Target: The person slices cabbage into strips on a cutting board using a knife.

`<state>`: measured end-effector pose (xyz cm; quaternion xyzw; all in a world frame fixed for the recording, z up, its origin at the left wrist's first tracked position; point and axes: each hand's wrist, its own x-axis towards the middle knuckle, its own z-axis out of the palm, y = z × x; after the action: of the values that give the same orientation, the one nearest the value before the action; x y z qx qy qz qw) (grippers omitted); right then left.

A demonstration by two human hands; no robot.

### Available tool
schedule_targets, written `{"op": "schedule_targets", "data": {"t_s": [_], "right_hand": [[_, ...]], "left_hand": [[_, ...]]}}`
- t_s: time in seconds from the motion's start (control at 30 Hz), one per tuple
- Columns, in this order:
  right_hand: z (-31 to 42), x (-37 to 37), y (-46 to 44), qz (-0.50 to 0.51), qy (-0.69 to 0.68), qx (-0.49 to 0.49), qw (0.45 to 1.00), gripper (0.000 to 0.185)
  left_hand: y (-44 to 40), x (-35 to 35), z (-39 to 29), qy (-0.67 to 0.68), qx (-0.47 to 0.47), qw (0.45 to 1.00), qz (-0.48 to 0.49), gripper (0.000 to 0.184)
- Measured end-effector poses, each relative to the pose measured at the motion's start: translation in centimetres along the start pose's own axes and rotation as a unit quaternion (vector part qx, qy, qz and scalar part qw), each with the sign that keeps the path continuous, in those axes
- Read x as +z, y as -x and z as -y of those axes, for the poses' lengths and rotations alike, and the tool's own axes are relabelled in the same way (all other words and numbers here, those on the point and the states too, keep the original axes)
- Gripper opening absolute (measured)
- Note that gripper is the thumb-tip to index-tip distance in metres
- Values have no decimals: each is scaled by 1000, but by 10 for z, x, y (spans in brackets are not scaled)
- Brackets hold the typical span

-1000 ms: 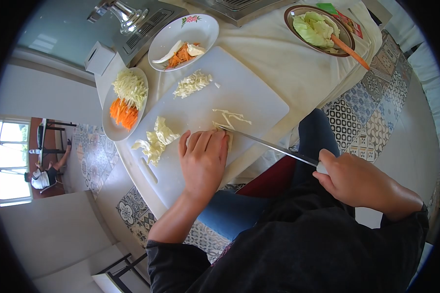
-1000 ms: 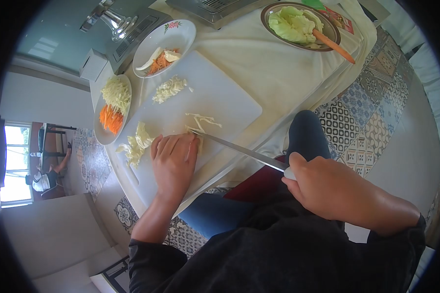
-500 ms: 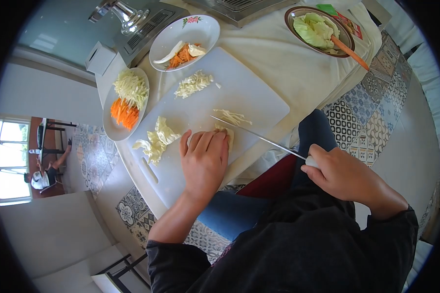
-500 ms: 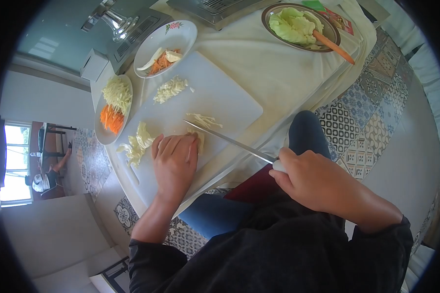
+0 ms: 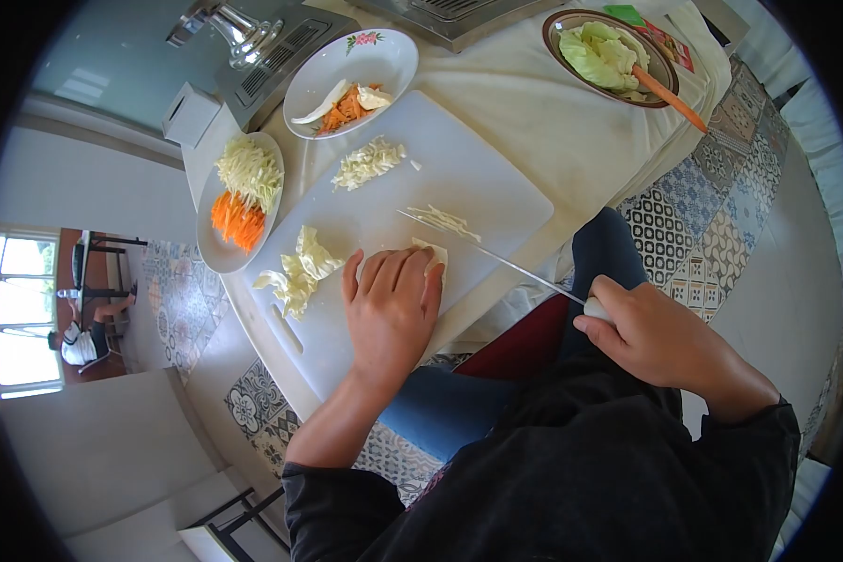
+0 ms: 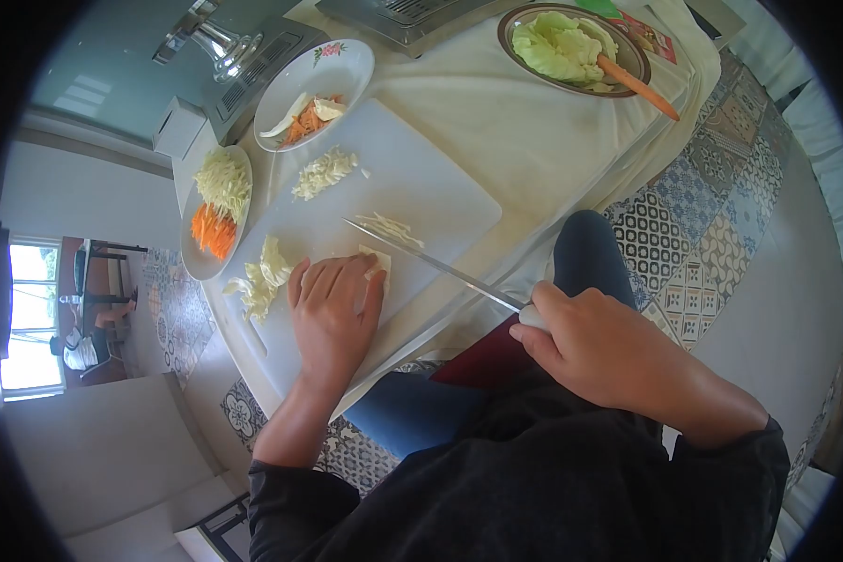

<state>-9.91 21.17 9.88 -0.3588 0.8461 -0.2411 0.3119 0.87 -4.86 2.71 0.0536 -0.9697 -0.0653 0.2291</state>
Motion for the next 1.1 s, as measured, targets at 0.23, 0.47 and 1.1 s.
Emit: {"op": "schedule_targets", "data": {"t_s": [0.23,0.47,1.1], "right_hand": [[3,-3,4,5,-9,28,1000,35],[4,-5,7,21,-49,48,997,34],[2,3,2,33,-47,2,998,35]], "left_hand": [[1,-1,3,4,1,1000,9,12],[1,1,3,8,0,1000,-7,12],[-2,-1,0,14,-1,1000,5,13]]}}
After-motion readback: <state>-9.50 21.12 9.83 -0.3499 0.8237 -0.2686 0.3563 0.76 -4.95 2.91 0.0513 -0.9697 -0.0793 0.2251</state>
